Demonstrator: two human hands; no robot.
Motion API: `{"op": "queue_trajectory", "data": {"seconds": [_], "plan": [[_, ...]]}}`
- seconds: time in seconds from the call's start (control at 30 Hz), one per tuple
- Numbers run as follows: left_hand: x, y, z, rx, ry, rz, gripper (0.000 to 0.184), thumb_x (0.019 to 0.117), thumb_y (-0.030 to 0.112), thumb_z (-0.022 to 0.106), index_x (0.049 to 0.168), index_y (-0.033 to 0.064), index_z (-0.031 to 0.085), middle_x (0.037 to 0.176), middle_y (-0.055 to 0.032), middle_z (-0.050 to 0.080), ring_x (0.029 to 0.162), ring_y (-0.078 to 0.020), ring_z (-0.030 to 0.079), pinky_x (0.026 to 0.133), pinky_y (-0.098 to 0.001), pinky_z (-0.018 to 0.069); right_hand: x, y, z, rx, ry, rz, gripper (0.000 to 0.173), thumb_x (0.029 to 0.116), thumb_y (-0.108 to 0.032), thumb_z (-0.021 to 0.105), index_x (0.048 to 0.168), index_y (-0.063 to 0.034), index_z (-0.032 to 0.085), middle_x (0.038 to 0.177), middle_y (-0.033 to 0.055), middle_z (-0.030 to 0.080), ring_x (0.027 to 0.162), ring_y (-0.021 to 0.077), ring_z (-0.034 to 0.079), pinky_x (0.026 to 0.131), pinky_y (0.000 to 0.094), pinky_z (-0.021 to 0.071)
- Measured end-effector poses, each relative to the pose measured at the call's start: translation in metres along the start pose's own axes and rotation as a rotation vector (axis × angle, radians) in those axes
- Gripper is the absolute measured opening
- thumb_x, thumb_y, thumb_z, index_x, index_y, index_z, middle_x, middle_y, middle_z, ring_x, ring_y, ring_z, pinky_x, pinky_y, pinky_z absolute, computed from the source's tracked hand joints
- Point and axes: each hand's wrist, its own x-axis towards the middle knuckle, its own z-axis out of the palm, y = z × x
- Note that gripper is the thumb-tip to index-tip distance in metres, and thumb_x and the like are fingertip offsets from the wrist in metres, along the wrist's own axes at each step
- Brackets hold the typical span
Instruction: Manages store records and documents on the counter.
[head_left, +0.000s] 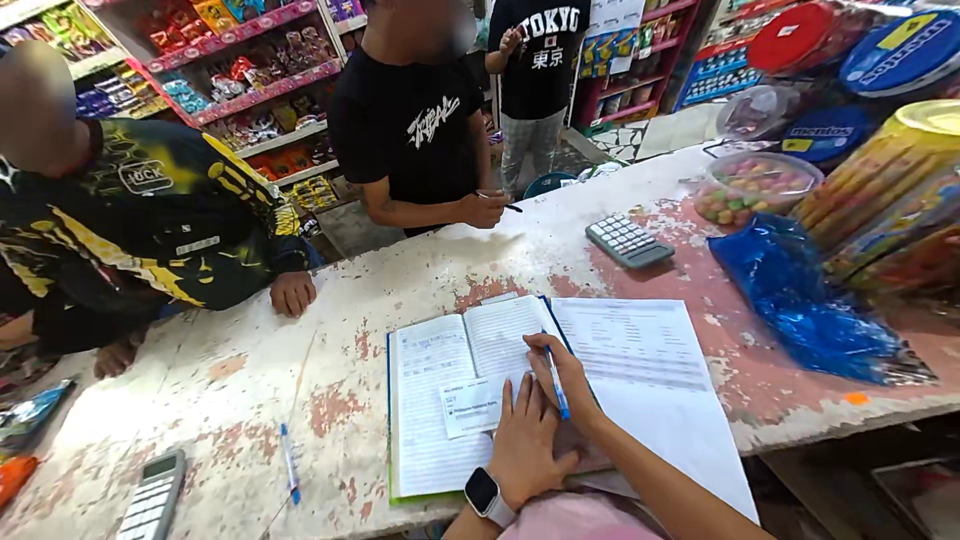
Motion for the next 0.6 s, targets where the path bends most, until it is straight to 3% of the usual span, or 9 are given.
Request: {"op": "queue_trajectory", "data": {"seconds": [0.6], "plan": [[0.0000, 0.0023, -0.0029, -0.091, 0.037, 0.002, 0.054, 0.0947, 0.047, 0.065, 0.130, 0.0065, 0.067, 0.151, -0.0199, 0.052, 0.149, -0.0397, 0.037, 0.122, -0.0651, 0.0215, -0.0022, -0.0003, -0.0058, 0.015, -0.058, -0.007, 0.029, 0.0942, -0.003, 0.056, 0.120, 0.0081, 0.066, 0.115, 0.0208, 0.070, 0.108, 0.0206, 0.068, 0.097, 0.0310, 0.0537]]}}
